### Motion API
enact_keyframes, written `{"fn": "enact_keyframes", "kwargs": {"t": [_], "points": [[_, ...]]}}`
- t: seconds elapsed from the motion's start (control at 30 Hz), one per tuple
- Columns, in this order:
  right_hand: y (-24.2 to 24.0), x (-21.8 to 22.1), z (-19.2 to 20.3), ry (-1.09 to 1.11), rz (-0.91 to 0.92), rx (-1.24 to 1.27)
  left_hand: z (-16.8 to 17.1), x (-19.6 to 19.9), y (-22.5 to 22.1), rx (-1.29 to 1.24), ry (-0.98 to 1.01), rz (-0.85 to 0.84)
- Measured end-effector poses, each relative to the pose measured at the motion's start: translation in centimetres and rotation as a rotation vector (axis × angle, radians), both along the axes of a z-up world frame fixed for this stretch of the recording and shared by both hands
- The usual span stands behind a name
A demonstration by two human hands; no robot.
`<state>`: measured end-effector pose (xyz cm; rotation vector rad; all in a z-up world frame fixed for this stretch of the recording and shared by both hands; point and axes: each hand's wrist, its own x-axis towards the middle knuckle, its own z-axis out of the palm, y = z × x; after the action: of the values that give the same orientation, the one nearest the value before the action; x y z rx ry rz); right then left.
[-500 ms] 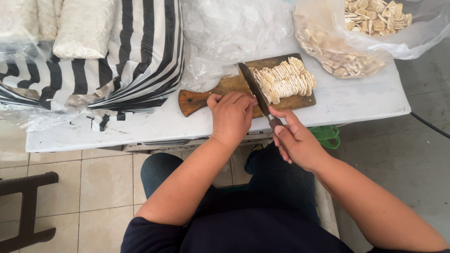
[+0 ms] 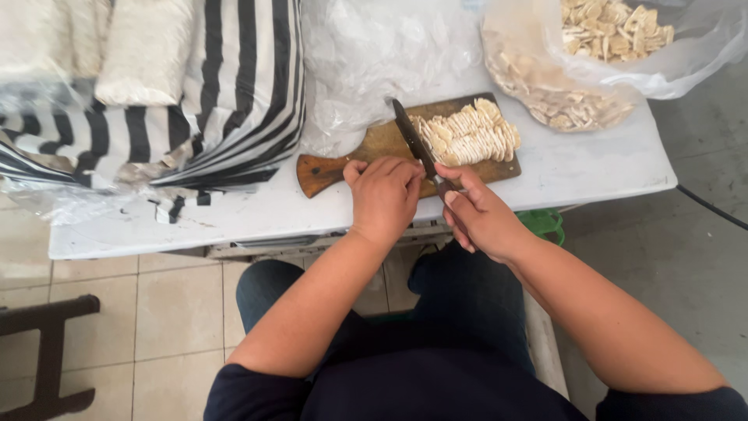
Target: The person slices rectangular white food blocks into thin pieces using a knife on a wooden cutting board. Sliced pieces are transferred into a plastic bag. The person repeats this process with multiple blocks, occasionally adjusting the pieces on the board.
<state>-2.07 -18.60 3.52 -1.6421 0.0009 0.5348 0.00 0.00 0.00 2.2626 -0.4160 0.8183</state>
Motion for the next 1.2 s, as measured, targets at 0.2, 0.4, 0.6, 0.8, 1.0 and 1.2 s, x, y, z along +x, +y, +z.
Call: {"fn": "enact_keyframes", "kwargs": {"t": [0.2, 0.4, 0.6, 0.8, 1.0, 1.2], "points": [[-0.2, 0.8, 0.1, -0.044, -0.046, 0.027, 0.5, -0.2, -0.2, 0.009, 0.016, 0.016], [-2.2, 1.0, -0.1, -0.08, -0.07, 0.181, 0.8, 0.8, -0.4, 0.046, 0.081, 0.056], [-2.8, 1.8, -1.8, -0.005, -0.095, 0.491, 1.5, 0.5, -0.6, -0.005, 0.011, 0.049], [-2.2, 1.3, -1.8, -0.028, -0.176, 0.428, 2.0, 1.8, 0.1, -0.044, 0.053, 0.013], [-1.7, 0.6, -0.8, -0.125, -0.078, 0.305, 1.9, 8.1, 4.8, -0.182, 0.127, 0.05], [-1.0, 0.9, -0.6, -0.109, -0.078, 0.232, 2.5, 12.0, 6.7, -0.127, 0.192, 0.141]]}}
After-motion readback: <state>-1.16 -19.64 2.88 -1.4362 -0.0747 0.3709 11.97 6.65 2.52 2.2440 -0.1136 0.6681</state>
